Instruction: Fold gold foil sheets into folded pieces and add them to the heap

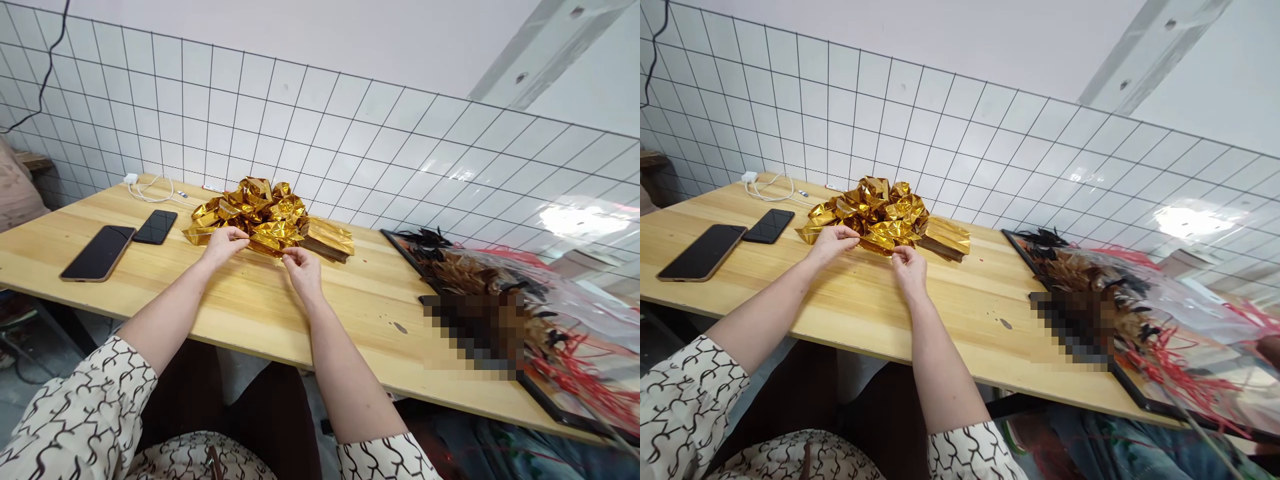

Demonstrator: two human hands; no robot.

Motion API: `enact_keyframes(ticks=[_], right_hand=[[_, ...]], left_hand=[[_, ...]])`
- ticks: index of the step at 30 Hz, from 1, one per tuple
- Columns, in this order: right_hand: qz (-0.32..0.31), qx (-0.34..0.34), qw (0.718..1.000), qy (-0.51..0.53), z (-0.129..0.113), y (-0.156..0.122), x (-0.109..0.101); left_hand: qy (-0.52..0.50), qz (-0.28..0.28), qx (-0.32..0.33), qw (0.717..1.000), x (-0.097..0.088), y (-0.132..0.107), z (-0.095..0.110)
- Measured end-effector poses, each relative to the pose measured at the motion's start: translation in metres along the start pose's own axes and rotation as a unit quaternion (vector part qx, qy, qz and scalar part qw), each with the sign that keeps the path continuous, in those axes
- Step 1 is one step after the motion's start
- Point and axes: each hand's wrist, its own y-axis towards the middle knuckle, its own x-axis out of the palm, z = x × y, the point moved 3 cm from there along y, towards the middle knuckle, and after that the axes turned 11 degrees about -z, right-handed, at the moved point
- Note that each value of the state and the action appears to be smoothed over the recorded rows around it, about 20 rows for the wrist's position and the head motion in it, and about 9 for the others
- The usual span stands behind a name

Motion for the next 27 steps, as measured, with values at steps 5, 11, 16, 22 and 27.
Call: enact_keyframes(ticks=[5,11,16,22,27], right_hand=[[0.015,0.004,0.999,-0.029,0.0,0.001,0.0],[0.017,-0.013,0.997,-0.069,-0.002,-0.001,-0.001],[0.019,-0.017,0.994,-0.102,-0.004,-0.001,0.0],[0.017,-0.029,0.99,-0.135,-0.006,-0.003,0.002],[0.023,-0.054,0.988,-0.143,-0.008,-0.006,0.003]], left_hand=[[0.025,0.002,-0.002,1.0,0.004,-0.001,-0.001],[0.064,0.009,0.005,0.998,0.006,0.0,-0.004],[0.081,0.002,0.008,0.997,0.008,0.001,-0.008],[0.082,-0.002,0.004,0.997,0.011,0.0,-0.008],[0.036,-0.008,-0.007,0.999,0.016,-0.001,-0.006]])
